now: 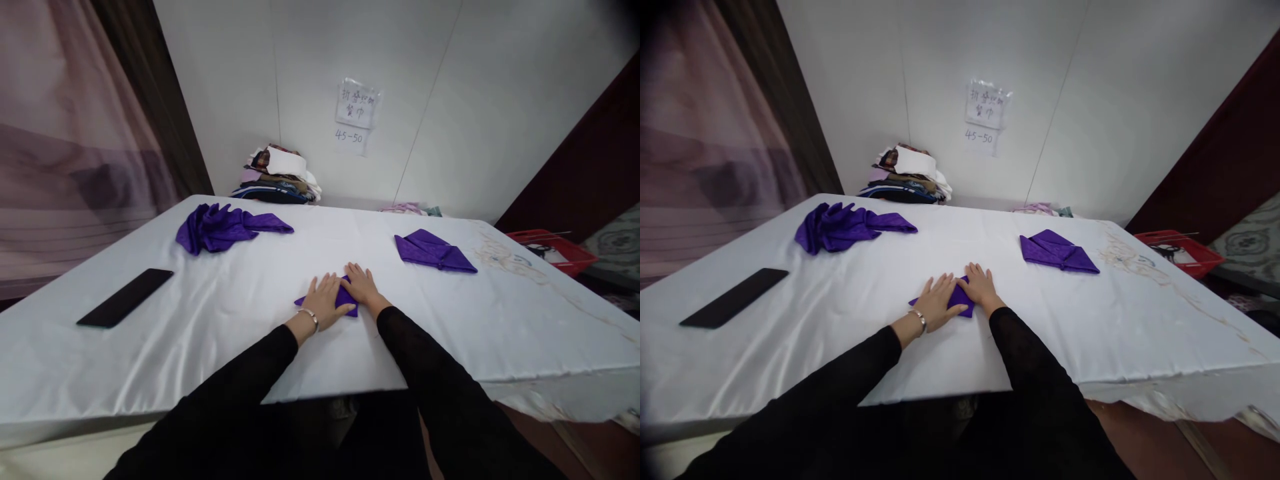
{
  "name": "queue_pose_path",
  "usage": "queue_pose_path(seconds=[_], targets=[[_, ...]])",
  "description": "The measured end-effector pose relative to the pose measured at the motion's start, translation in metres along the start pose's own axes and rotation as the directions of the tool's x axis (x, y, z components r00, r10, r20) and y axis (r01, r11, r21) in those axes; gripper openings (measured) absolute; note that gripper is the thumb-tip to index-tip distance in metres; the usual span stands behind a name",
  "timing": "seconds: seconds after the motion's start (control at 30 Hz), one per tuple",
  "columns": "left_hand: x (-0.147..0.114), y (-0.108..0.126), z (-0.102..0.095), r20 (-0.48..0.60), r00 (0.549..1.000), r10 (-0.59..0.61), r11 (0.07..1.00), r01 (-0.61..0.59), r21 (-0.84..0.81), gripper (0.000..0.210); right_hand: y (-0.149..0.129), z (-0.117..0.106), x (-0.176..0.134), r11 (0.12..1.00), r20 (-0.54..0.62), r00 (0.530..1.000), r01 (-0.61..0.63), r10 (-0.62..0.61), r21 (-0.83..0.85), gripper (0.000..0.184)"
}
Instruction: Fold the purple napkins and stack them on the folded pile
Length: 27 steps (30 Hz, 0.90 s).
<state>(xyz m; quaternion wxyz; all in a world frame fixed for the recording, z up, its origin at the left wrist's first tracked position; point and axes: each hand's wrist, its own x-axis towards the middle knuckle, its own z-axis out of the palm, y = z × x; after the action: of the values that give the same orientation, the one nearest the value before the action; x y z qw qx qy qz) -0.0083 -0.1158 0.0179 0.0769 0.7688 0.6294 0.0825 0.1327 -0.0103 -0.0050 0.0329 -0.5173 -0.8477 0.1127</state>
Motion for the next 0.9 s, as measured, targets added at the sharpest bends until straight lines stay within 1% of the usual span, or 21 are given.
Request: queue_pose_path(seconds=[0.03, 0.1, 0.2, 0.47, 0.53, 0.63, 0.7, 0.73, 0.8, 0.87, 0.9], targets=[[0.005, 0.004, 0.004, 0.018, 1.0, 0.022, 1.0, -0.021, -0.016, 0.082, 0.0, 0.001, 0.0, 1.0, -0.008, 1.0, 0.003, -0.003, -0.001, 0.062], [0.01, 0.005, 0.013, 0.05, 0.998, 0.024, 0.999, -0.022, -0.033, 0.084, 0.001, 0.002, 0.0, 1.0, -0.026, 1.0, 0.01, -0.01, -0.004, 0.062], [0.008, -0.002, 0.022, 0.058, 0.998, 0.006, 1.0, -0.005, -0.025, 0.084, 0.001, 0.004, 0.001, 1.0, -0.038, 0.999, 0.011, -0.011, -0.005, 0.065], [-0.017, -0.019, 0.021, 0.067, 0.997, -0.045, 0.999, 0.043, 0.034, 0.082, 0.001, 0.003, -0.002, 0.999, -0.037, 0.999, 0.023, -0.023, 0.023, 0.065], [-0.021, -0.022, 0.022, 0.057, 0.997, -0.048, 0.998, 0.046, 0.041, 0.082, 0.001, -0.001, -0.001, 0.999, -0.014, 1.0, 0.026, -0.026, 0.026, 0.065], [-0.023, -0.023, 0.022, 0.051, 0.997, -0.05, 0.998, 0.047, 0.047, 0.081, -0.007, -0.012, 0.001, 0.999, 0.054, 0.998, -0.016, 0.014, 0.029, 0.067], [-0.023, -0.023, 0.022, 0.053, 0.997, -0.05, 0.998, 0.047, 0.046, 0.081, -0.02, -0.02, 0.0, 1.0, 0.032, 0.999, -0.013, 0.013, 0.022, 0.069], [-0.023, -0.023, 0.022, 0.055, 0.997, -0.049, 0.998, 0.047, 0.044, 0.081, -0.028, -0.022, -0.002, 1.0, -0.001, 1.0, 0.019, -0.019, 0.02, 0.069], [-0.022, -0.022, 0.02, 0.05, 0.998, -0.046, 0.998, 0.045, 0.034, 0.081, -0.044, -0.023, -0.009, 0.99, -0.057, 0.989, 0.14, -0.138, 0.028, 0.067], [-0.022, -0.021, 0.019, 0.052, 0.997, -0.053, 0.998, 0.052, 0.026, 0.081, -0.056, -0.019, -0.016, 0.963, -0.028, 0.965, 0.262, -0.261, 0.06, 0.066], [-0.023, -0.021, 0.018, 0.054, 0.997, -0.059, 0.998, 0.057, 0.026, 0.081, -0.059, -0.015, -0.018, 0.951, 0.005, 0.954, 0.298, -0.3, 0.079, 0.065]])
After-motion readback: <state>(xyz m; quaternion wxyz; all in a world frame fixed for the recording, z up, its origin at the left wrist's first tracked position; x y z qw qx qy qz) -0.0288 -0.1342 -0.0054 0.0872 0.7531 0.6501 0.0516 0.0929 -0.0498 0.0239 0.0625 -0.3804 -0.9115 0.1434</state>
